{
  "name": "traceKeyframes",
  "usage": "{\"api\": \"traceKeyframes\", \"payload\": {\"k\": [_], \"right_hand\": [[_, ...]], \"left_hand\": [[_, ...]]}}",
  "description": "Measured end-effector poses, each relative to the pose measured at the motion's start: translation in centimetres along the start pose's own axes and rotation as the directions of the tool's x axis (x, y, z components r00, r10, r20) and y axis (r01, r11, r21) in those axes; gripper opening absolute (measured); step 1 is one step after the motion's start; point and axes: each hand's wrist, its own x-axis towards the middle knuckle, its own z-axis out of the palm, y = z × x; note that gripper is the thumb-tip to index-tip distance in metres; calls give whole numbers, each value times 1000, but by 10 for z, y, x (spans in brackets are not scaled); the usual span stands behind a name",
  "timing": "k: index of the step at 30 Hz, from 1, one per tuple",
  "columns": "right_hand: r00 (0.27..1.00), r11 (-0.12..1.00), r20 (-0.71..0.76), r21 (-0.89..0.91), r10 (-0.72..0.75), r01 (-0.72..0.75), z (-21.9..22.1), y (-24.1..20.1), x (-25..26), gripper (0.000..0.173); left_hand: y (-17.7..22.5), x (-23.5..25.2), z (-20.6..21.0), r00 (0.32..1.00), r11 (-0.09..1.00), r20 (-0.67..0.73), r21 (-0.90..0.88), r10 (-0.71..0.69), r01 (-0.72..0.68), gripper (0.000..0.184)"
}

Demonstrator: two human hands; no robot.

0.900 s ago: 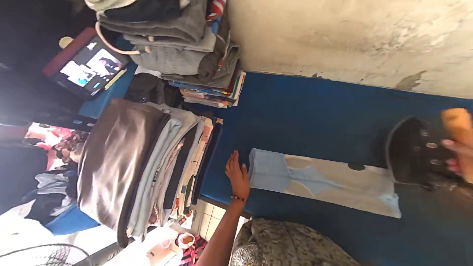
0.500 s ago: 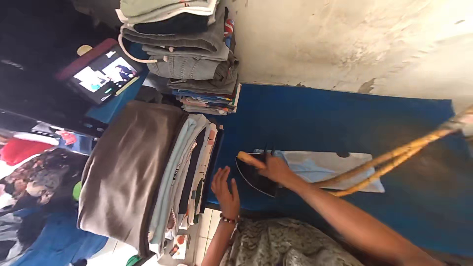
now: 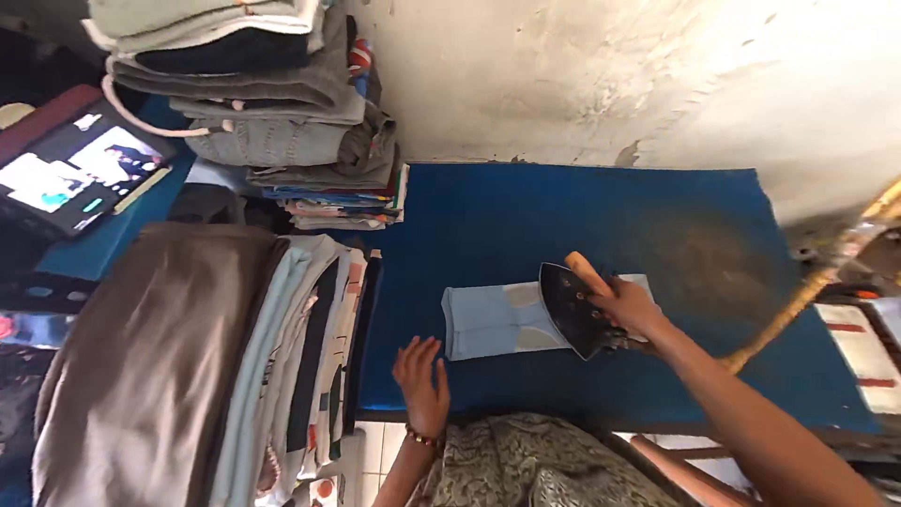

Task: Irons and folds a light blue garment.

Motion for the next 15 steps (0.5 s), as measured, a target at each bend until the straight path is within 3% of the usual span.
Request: {"api": "traceKeyframes", "payload": {"k": [2, 4, 6, 8, 10, 15], "right_hand": [[999, 999, 47, -39, -27, 29, -27, 6, 6, 41], [996, 992, 74, -115, -43, 52, -52, 13, 11, 42], [994, 981, 83, -173, -72, 86, -74, 19, 19, 53], [990, 964, 102, -241, -93, 115, -93, 17, 25, 63], [983, 934, 131, -316, -133, 168, -103, 19, 37, 66], [935, 807, 287, -490, -208, 330, -83, 1, 48, 76]], "left_hand": [[25, 26, 31, 981, 987, 105, -8, 163, -163, 24], [51, 45, 66, 919, 963, 292, -25, 263, -268, 21], [69, 56, 102, 819, 957, 516, -5, 251, -290, 22], [75, 60, 130, 743, 957, 646, 64, 176, -282, 23], [76, 58, 143, 741, 955, 656, 101, 146, -277, 23], [67, 42, 141, 828, 910, 482, 133, 286, -392, 19]]}}
